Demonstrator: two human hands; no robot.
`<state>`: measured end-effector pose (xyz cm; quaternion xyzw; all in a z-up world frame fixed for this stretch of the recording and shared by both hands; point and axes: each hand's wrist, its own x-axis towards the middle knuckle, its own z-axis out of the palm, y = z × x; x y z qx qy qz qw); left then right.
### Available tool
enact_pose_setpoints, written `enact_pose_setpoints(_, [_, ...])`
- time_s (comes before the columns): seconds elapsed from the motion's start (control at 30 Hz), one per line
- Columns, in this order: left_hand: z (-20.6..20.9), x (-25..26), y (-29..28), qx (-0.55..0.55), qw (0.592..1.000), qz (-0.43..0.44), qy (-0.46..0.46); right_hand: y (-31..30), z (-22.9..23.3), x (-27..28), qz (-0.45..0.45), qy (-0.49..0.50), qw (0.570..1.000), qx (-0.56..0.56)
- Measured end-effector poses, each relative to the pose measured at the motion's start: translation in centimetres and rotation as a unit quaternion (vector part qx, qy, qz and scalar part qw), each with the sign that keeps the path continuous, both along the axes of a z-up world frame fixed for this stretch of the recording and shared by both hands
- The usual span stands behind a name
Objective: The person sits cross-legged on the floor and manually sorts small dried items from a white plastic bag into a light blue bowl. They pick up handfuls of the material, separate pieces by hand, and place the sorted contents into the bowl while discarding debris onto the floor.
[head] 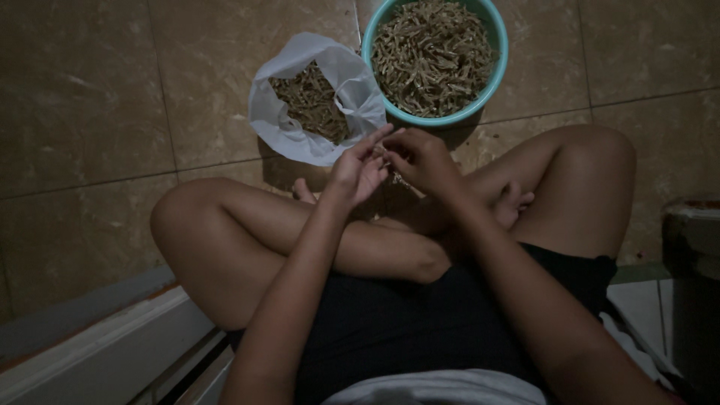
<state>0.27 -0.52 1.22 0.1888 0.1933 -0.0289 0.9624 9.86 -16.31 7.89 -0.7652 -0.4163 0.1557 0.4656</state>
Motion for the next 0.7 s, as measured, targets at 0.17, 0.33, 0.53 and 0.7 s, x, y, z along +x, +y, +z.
enact_pose_setpoints(0.17, [1.7,-0.1,-0.2,0.053,0.997,-0.008,-0.059,0.2,-0.8,-0.2,-0.052,0.173,0.983,0.010])
enact_pose_setpoints(0.33, [2.4,0.1,-0.6,0.174,0.985,-0.017,0.008,0.1,-1.4,0.4,-0.078,0.336,0.936,0.070])
enact_pose_setpoints(0.53, [0.4,0.3,-1.1,0.274,0.961,0.020,0.039,-0.3,-1.8,1.2,-0.117,0.330,0.934,0.070])
enact_pose_setpoints(0.7, [-0.4,0.3,-0.9,0.347,0.933,0.050,0.079,-0.4,-2.7,1.4,-0.104,0.363,0.918,0.119])
